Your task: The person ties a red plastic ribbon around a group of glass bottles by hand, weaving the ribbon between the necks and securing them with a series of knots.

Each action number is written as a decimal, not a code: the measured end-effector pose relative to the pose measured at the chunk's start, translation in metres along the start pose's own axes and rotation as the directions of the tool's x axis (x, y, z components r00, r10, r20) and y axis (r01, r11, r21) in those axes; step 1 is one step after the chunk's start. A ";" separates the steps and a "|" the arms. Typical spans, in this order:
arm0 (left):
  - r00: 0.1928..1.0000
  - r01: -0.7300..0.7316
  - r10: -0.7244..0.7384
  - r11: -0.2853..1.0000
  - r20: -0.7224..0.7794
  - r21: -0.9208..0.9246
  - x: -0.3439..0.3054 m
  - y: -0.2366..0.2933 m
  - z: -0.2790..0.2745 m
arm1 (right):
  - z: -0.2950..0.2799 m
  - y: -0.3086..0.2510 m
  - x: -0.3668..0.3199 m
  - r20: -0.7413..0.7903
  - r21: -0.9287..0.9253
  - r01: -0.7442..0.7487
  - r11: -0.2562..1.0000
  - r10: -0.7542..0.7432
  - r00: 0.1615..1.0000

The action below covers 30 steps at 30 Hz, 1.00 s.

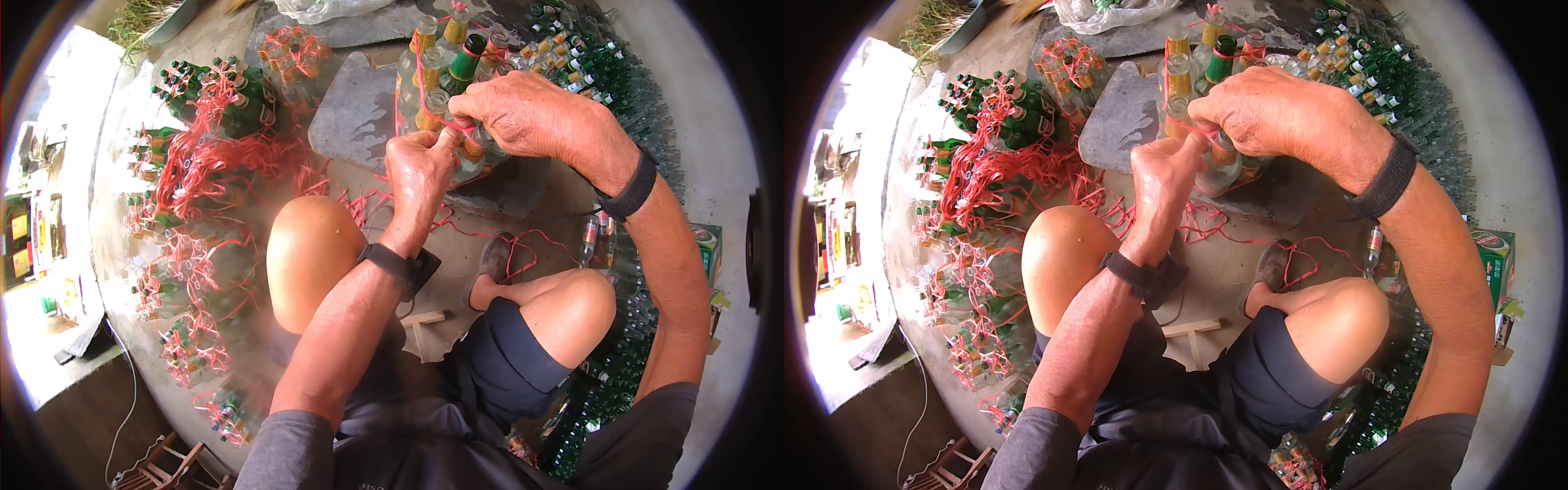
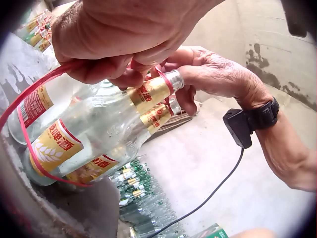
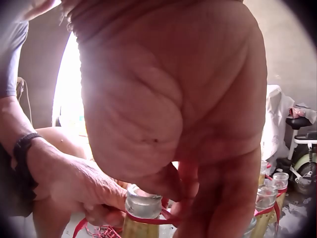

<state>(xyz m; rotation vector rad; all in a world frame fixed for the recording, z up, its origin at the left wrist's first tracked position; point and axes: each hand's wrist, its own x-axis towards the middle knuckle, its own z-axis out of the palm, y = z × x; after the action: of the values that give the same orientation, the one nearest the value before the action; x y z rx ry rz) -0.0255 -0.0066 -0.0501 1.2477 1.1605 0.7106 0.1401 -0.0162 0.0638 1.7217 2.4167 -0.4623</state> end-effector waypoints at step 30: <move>0.987 -0.140 0.137 0.989 0.082 0.038 -0.001 -0.007 0.003 | 0.002 0.035 0.006 -0.130 0.363 0.146 0.920 -0.105 0.986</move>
<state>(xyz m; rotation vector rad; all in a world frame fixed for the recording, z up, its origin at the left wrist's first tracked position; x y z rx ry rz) -0.0244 -0.0100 -0.0565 1.3918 1.0365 0.7343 0.1704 -0.0008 0.0544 1.7714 2.6643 -0.9213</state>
